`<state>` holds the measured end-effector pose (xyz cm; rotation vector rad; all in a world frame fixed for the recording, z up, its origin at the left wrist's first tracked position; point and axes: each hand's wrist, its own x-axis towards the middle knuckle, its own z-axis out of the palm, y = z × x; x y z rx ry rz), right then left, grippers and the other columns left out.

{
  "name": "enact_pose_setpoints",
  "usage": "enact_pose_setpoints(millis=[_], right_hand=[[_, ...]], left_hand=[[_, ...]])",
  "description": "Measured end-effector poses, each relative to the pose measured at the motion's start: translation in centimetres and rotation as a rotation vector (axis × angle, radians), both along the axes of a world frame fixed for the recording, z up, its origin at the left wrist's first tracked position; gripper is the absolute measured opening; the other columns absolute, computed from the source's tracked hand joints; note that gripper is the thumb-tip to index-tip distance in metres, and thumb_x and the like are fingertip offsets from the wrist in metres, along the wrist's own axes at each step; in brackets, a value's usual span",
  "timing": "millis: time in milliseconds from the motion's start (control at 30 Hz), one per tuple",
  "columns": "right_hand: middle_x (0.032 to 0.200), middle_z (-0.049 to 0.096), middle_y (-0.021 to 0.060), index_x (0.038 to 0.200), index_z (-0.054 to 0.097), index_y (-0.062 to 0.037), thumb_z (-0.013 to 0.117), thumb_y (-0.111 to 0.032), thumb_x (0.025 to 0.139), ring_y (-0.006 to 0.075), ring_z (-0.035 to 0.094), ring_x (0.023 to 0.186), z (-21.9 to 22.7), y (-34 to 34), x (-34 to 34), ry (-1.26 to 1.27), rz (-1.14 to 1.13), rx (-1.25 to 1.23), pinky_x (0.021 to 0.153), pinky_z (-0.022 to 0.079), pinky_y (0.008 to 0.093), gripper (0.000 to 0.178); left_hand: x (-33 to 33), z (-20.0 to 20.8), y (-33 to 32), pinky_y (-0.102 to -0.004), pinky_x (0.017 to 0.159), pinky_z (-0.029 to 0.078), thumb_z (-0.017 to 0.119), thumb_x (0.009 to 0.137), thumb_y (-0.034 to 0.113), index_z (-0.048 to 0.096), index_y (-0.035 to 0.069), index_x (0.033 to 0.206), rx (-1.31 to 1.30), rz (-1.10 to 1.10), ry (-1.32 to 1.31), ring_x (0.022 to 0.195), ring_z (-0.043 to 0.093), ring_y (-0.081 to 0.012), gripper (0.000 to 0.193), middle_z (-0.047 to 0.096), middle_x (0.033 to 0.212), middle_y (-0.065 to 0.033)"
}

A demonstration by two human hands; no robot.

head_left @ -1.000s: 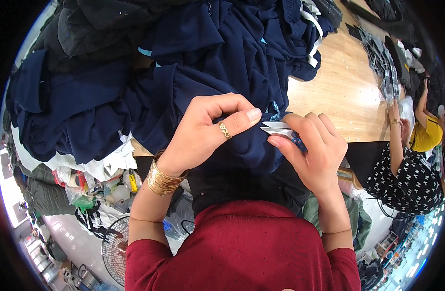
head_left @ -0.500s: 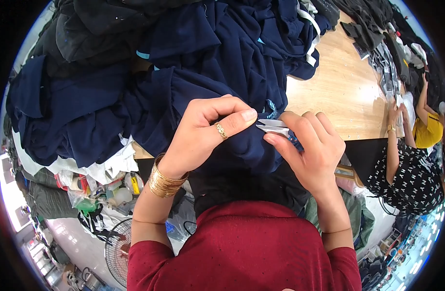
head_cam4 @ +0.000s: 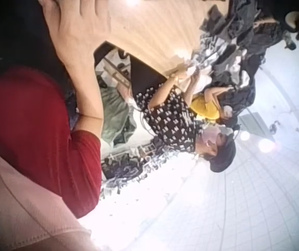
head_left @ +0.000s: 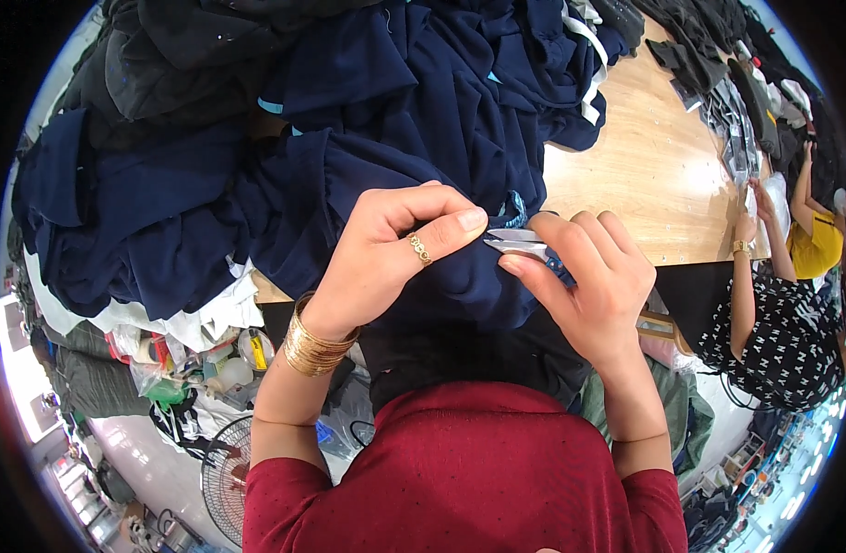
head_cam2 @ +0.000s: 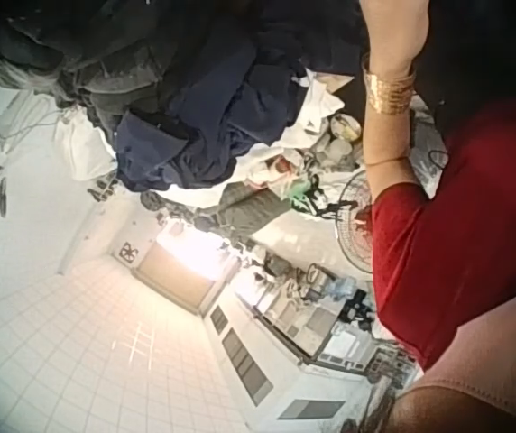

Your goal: The recorder is using thread snips to trim excess threads and inspect dark blue garments at a textile manufacturing workbench.

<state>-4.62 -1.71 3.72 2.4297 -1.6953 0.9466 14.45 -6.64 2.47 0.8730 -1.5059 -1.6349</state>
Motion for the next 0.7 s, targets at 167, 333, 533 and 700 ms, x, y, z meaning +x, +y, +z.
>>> enact_pose_setpoints(millis=[167, 333, 533, 700], right_hand=[[0.062, 0.05, 0.0024, 0.082, 0.062, -0.0071, 0.077, -0.022, 0.065, 0.0177, 0.046, 0.055, 0.1, 0.0, 0.1, -0.073, 0.021, 0.037, 0.048, 0.036, 0.0292, 0.027], [0.063, 0.052, 0.0036, 0.08, 0.062, -0.0056, 0.076, -0.02, 0.066, 0.0192, 0.048, 0.057, -0.2, -0.1, 0.0, -0.109, 0.022, 0.064, 0.05, 0.038, 0.0296, 0.025], [0.071, 0.059, 0.0053, 0.086, 0.062, -0.0037, 0.074, -0.021, 0.072, 0.0156, 0.053, 0.058, -0.3, -0.2, -0.9, -0.346, 0.031, 0.216, 0.053, 0.042, 0.0247, 0.026], [0.087, 0.055, 0.0046, 0.099, 0.061, -0.0044, 0.079, -0.024, 0.065, 0.0125, 0.049, 0.07, -0.4, -0.4, -1.2, -0.672, 0.093, 0.407, 0.06, 0.042, 0.0244, 0.043]], left_hand=[[0.0, -0.1, -0.1, -0.0204, 0.065, 0.037, 0.059, 0.087, 0.01, 0.063, -0.005, 0.087, 0.001, -0.006, 0.022, 0.07, 0.048, -0.0055, 0.015, 0.057, 0.074, -0.0002], [0.0, -0.1, -0.1, -0.0206, 0.064, 0.037, 0.059, 0.086, 0.009, 0.063, -0.006, 0.086, -0.016, -0.006, -0.005, 0.069, 0.047, -0.006, 0.015, 0.056, 0.072, -0.0001], [0.0, -0.2, 0.0, -0.021, 0.064, 0.037, 0.059, 0.086, 0.009, 0.063, -0.006, 0.086, -0.003, 0.011, 0.023, 0.069, 0.046, -0.0062, 0.015, 0.055, 0.072, -0.0001], [0.0, -0.1, -0.1, -0.0198, 0.066, 0.038, 0.059, 0.086, 0.009, 0.063, -0.005, 0.085, -0.024, 0.01, 0.016, 0.071, 0.049, -0.0054, 0.014, 0.057, 0.074, -0.0003]])
